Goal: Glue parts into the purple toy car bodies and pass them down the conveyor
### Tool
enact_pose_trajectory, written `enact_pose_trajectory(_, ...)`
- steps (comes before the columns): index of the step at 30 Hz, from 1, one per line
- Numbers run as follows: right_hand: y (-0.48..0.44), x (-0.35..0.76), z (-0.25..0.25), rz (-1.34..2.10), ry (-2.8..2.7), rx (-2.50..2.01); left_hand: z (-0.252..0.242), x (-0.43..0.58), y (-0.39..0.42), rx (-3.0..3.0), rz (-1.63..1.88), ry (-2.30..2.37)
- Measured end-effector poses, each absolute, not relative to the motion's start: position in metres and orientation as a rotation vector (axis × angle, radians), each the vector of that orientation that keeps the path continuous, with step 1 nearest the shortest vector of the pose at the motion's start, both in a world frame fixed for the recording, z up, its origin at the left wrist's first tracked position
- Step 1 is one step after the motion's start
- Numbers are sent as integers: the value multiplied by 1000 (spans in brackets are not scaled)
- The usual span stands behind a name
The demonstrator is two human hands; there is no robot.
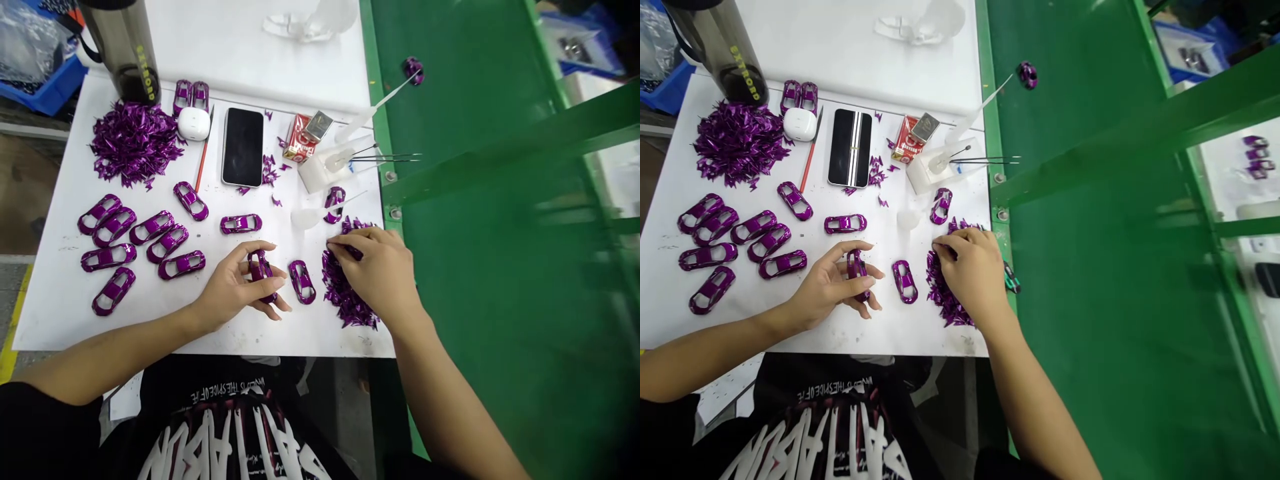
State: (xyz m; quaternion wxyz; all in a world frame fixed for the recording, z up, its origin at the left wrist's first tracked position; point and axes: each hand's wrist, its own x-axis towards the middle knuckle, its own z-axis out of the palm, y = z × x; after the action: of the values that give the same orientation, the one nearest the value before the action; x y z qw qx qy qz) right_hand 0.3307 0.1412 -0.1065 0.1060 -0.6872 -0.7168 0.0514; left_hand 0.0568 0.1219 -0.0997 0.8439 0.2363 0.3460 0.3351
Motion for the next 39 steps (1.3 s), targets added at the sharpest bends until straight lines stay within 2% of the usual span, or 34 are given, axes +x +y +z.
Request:
enact_pose_trajectory(15,151,344,-92,368,-2240,-2069,-99,56,127,481,683,752)
enact_pose_trajectory(19,152,341,-91,308,-2205,-2029,-99,55,126,484,672,759)
enact_pose_trajectory(26,123,330,-74,163,-1844,-2050,-98,57,124,508,669,742)
enact_pose_trajectory(31,80,275,-68,388,-1533,-1759,-102,59,122,502,707,719)
enact_pose_trajectory(39,82,197,-91,-35,-1692,-1439,-108,59,121,538,826,780)
